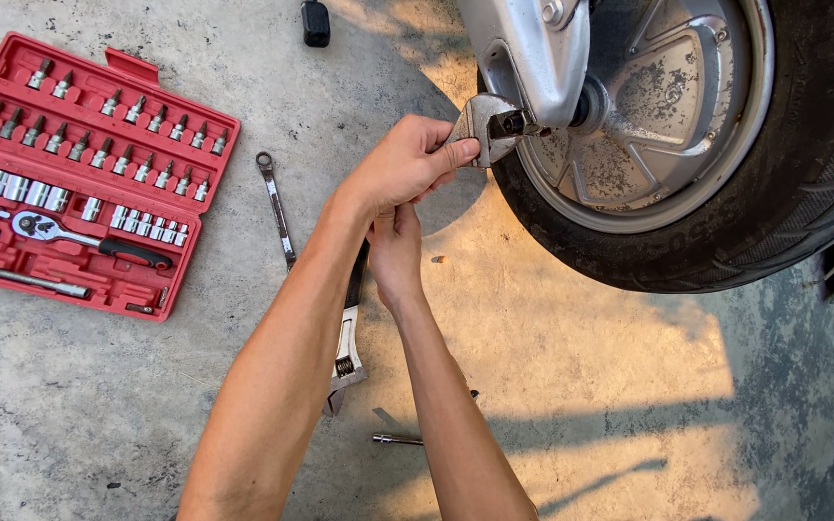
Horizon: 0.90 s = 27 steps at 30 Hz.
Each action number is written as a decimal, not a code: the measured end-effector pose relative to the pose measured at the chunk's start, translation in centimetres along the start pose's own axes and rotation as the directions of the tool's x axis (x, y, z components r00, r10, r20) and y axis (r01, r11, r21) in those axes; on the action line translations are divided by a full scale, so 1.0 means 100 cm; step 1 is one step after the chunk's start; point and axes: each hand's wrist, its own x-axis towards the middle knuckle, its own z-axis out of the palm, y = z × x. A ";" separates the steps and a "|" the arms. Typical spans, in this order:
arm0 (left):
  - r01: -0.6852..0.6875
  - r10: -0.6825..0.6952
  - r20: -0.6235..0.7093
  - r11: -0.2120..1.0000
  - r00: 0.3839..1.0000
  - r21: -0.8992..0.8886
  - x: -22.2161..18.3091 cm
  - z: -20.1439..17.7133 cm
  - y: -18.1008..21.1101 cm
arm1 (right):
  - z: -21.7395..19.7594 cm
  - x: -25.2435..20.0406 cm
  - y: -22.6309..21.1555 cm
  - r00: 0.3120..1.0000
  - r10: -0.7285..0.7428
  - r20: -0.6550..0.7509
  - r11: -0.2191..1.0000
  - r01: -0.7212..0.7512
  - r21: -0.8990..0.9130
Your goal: The person kneels beside an electric scooter and works on the rear wheel axle. They fit an adjustable wrench onto the axle nut, use a combination wrench and ratchet handle to turn it, steadying the wheel with the other hand, and reposition the wrenches repeatedly to loosen the nut. At the end they set the wrenches down on the concrete.
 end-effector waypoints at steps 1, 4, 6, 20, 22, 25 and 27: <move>-0.001 0.001 -0.001 1.000 1.000 0.001 0.001 0.000 -0.001 | 0.000 0.001 0.000 1.000 -0.001 0.001 1.000 0.001 0.000; 0.016 -0.016 0.022 0.999 1.000 -0.039 0.002 -0.001 -0.002 | 0.001 0.001 0.001 1.000 0.001 0.007 0.999 -0.001 0.033; 0.012 -0.010 0.035 0.999 0.999 -0.045 0.003 -0.002 -0.001 | 0.003 0.001 -0.002 1.000 0.008 0.011 0.999 -0.009 0.046; -0.024 0.028 0.070 0.998 0.997 -0.061 0.007 -0.002 -0.005 | 0.015 -0.003 -0.021 0.990 0.082 0.116 0.927 -0.118 0.357; -0.035 0.040 0.070 0.997 0.997 -0.069 0.006 -0.001 -0.004 | 0.018 -0.002 -0.019 0.981 0.079 0.178 0.859 -0.158 0.487; -0.006 0.010 0.056 0.997 0.998 -0.076 0.003 0.002 -0.008 | 0.011 0.005 0.017 0.987 0.086 0.134 0.862 -0.141 0.487; -0.039 0.054 0.109 0.991 0.993 -0.128 0.009 0.004 -0.016 | 0.002 0.015 0.048 0.998 0.015 -0.065 0.936 0.008 0.352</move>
